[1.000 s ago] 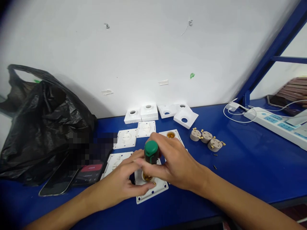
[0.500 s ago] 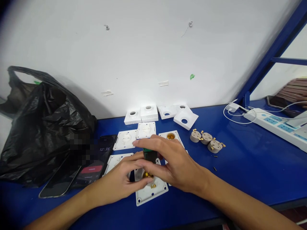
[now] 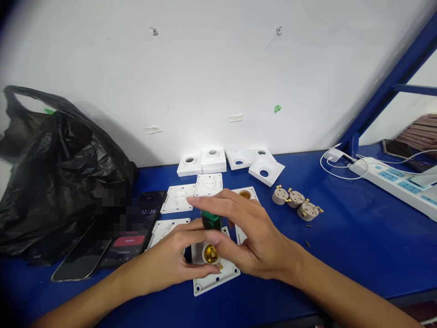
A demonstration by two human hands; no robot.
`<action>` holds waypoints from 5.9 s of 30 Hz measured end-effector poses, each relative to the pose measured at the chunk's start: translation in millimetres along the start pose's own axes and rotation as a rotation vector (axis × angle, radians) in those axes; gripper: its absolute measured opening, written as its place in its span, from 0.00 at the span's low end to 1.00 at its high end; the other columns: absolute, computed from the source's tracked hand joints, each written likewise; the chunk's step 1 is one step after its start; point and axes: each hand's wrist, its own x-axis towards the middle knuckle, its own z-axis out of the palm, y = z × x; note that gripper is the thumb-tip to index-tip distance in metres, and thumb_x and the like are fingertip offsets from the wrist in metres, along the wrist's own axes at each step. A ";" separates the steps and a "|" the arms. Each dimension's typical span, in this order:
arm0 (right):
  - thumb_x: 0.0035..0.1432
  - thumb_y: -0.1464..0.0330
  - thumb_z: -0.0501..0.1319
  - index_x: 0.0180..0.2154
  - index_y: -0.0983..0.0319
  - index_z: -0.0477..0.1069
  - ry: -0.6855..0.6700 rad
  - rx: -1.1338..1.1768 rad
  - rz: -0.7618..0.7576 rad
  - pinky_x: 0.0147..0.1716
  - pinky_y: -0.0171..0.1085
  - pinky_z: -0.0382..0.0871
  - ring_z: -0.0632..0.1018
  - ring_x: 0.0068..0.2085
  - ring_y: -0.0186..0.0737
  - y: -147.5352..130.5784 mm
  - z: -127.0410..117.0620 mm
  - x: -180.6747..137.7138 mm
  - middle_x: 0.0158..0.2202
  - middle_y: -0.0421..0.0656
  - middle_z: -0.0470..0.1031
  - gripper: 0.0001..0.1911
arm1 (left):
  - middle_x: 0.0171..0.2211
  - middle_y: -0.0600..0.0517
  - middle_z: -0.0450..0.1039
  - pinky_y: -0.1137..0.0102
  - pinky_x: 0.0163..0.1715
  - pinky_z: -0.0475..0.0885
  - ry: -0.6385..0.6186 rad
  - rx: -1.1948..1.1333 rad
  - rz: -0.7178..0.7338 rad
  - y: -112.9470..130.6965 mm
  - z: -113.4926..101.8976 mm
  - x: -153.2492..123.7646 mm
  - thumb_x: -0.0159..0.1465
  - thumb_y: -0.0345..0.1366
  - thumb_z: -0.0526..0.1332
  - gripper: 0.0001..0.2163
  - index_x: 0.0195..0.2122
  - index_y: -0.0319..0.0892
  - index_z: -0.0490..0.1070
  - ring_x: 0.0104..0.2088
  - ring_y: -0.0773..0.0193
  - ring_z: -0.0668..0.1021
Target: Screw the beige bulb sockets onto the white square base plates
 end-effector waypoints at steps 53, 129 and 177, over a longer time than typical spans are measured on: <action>0.66 0.73 0.69 0.61 0.55 0.73 0.020 -0.151 0.000 0.30 0.42 0.71 0.75 0.31 0.40 -10.3 -15.0 3.2 0.39 0.42 0.82 0.24 | 0.43 0.52 0.73 0.69 0.44 0.73 -0.027 -0.005 -0.002 -1.9 -0.6 -0.1 0.66 0.39 0.75 0.12 0.49 0.46 0.79 0.42 0.60 0.79; 0.72 0.69 0.63 0.63 0.54 0.70 -0.249 -0.026 0.213 0.44 0.37 0.75 0.80 0.46 0.38 -18.9 -30.0 10.7 0.47 0.41 0.81 0.20 | 0.48 0.51 0.75 0.69 0.48 0.73 -0.036 -0.010 -0.022 -1.7 -0.6 -0.8 0.66 0.38 0.75 0.12 0.48 0.46 0.79 0.48 0.58 0.79; 0.68 0.75 0.66 0.65 0.51 0.68 -0.064 0.129 0.218 0.47 0.37 0.76 0.82 0.48 0.37 -12.4 -20.6 -3.5 0.54 0.40 0.79 0.29 | 0.51 0.50 0.78 0.67 0.51 0.74 -0.018 -0.063 -0.043 0.4 -1.8 -1.0 0.64 0.37 0.76 0.14 0.50 0.46 0.81 0.51 0.55 0.80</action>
